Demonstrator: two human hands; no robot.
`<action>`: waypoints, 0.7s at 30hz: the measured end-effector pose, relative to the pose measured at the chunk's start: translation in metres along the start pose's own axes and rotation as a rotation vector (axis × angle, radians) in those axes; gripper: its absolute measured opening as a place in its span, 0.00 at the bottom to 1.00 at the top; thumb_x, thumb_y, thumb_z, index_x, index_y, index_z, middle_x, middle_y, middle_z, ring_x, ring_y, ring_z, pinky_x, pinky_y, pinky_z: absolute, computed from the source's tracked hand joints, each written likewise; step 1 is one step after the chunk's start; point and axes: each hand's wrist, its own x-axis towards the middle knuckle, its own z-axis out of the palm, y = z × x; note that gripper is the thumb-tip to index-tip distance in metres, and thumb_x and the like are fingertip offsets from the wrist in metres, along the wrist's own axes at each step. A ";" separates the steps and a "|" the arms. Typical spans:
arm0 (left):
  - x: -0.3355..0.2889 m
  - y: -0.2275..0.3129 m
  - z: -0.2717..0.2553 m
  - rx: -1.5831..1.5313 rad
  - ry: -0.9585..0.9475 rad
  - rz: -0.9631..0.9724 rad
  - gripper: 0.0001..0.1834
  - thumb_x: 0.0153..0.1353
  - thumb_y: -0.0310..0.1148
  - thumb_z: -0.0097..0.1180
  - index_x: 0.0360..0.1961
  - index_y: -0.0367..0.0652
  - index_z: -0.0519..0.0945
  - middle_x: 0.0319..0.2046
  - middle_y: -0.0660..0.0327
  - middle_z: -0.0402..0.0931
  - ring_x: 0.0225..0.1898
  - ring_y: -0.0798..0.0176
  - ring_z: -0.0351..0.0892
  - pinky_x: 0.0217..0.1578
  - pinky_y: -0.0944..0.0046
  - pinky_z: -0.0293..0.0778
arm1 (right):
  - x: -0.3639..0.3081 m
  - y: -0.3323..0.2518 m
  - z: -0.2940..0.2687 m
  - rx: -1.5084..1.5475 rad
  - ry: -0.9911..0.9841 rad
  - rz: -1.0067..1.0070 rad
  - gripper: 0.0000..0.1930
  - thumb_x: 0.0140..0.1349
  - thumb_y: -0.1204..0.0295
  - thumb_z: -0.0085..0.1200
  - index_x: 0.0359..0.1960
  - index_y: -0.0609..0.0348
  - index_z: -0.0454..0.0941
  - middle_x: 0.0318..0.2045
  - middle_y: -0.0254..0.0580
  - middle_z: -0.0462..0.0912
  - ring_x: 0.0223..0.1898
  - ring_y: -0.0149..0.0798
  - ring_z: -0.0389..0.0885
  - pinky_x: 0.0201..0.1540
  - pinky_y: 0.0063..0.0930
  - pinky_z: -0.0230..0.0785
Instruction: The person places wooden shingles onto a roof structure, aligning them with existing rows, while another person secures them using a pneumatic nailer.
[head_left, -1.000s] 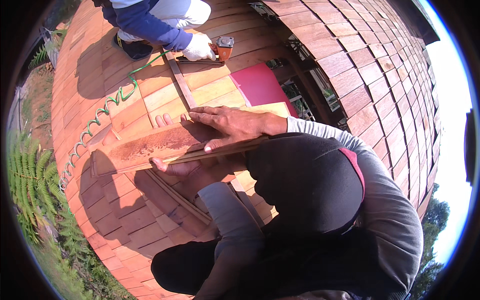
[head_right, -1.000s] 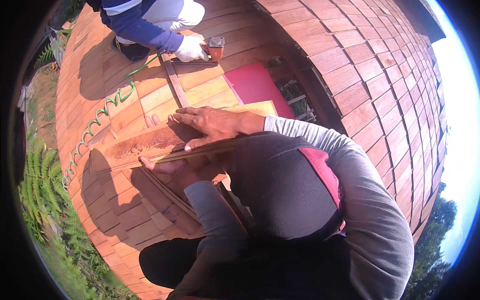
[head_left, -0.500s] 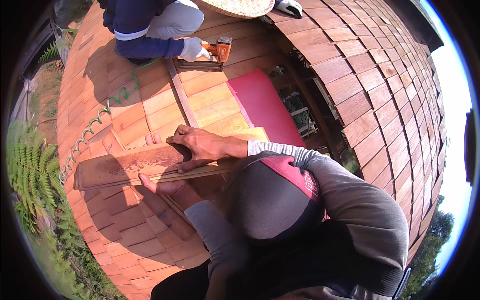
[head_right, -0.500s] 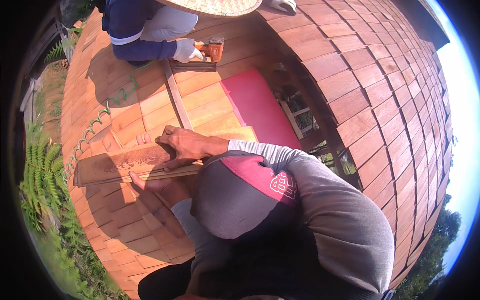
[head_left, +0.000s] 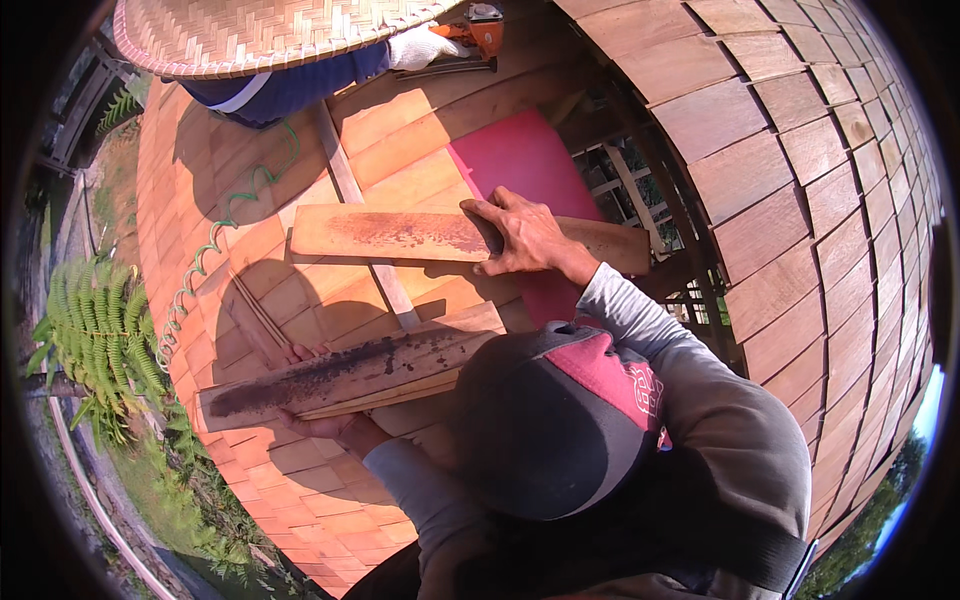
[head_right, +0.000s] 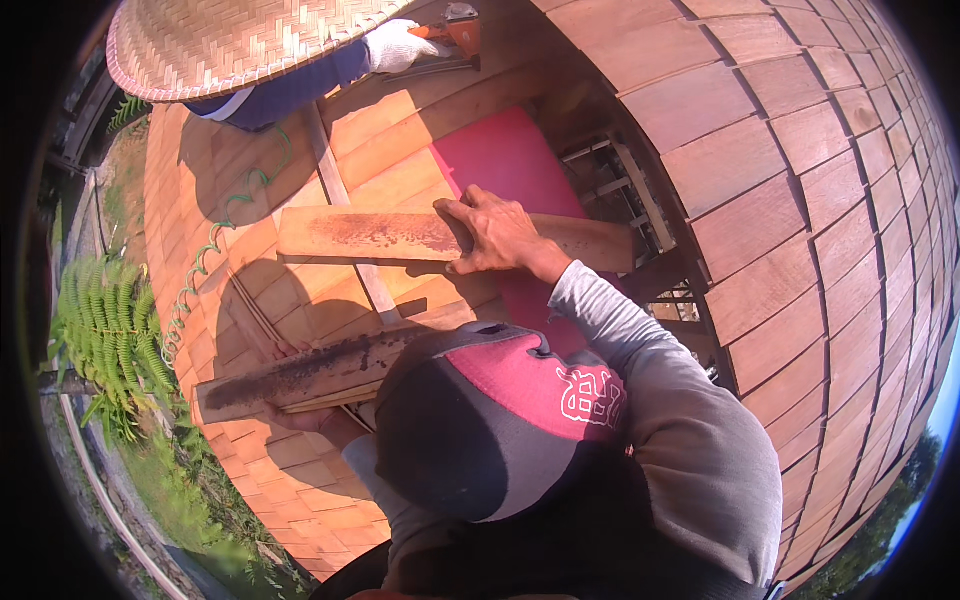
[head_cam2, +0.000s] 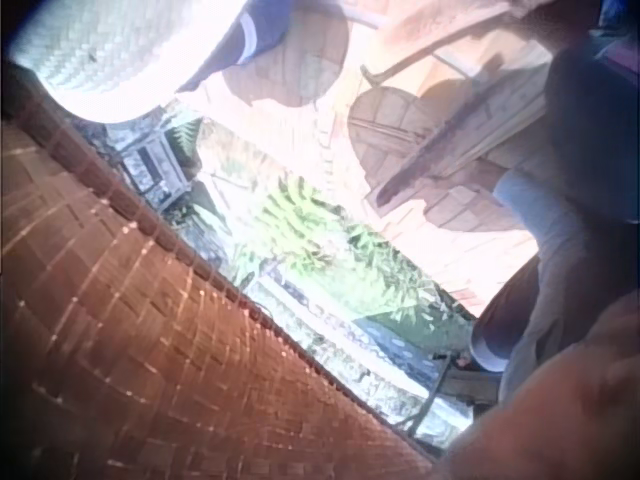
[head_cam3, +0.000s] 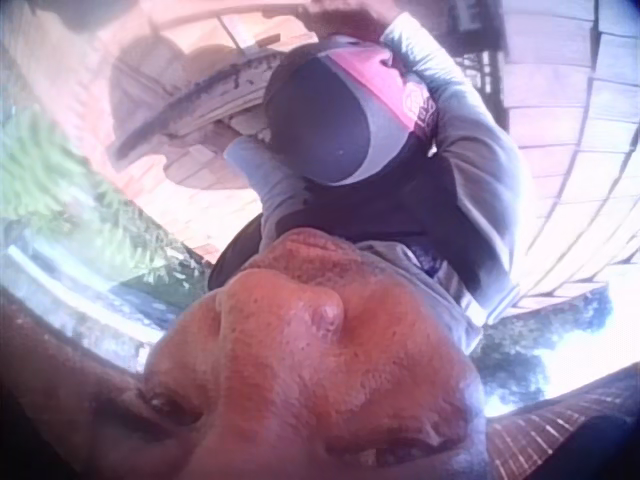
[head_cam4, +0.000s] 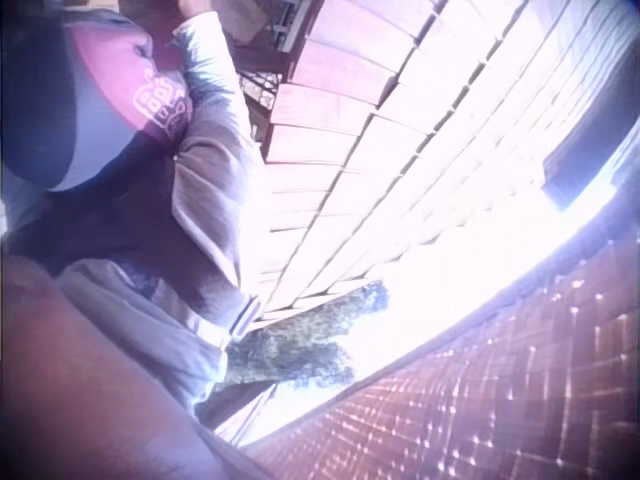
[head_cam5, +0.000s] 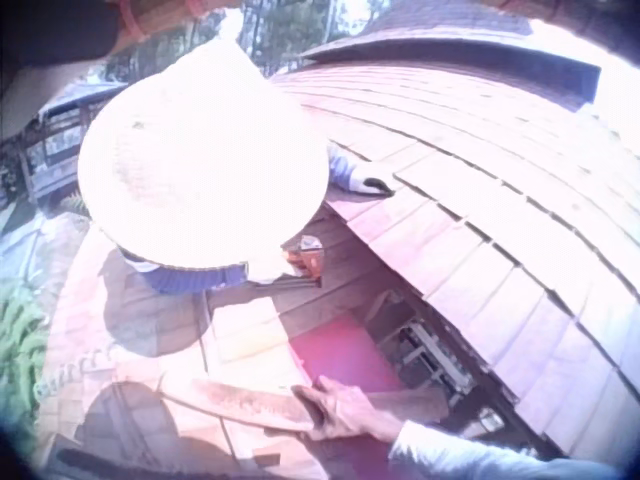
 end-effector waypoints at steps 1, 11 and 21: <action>-0.002 -0.001 0.002 0.017 0.043 0.034 0.52 0.63 0.62 0.46 0.74 0.28 0.55 0.74 0.39 0.57 0.74 0.42 0.59 0.75 0.35 0.48 | -0.003 0.019 -0.005 -0.058 0.041 0.010 0.47 0.41 0.53 0.72 0.68 0.51 0.71 0.44 0.52 0.74 0.49 0.54 0.78 0.50 0.44 0.74; -0.002 -0.016 -0.001 0.032 0.035 0.051 0.52 0.61 0.62 0.49 0.73 0.28 0.57 0.71 0.40 0.62 0.69 0.44 0.68 0.73 0.37 0.54 | 0.046 0.163 -0.012 -0.180 0.030 -0.030 0.45 0.39 0.64 0.70 0.68 0.48 0.73 0.58 0.51 0.74 0.63 0.55 0.70 0.69 0.50 0.61; -0.003 -0.027 -0.008 -0.065 -0.078 -0.061 0.50 0.60 0.64 0.50 0.71 0.33 0.62 0.71 0.46 0.65 0.68 0.47 0.70 0.72 0.36 0.52 | 0.105 0.173 -0.013 -0.361 -0.028 -0.133 0.49 0.35 0.69 0.70 0.69 0.48 0.73 0.62 0.50 0.72 0.66 0.58 0.66 0.72 0.51 0.58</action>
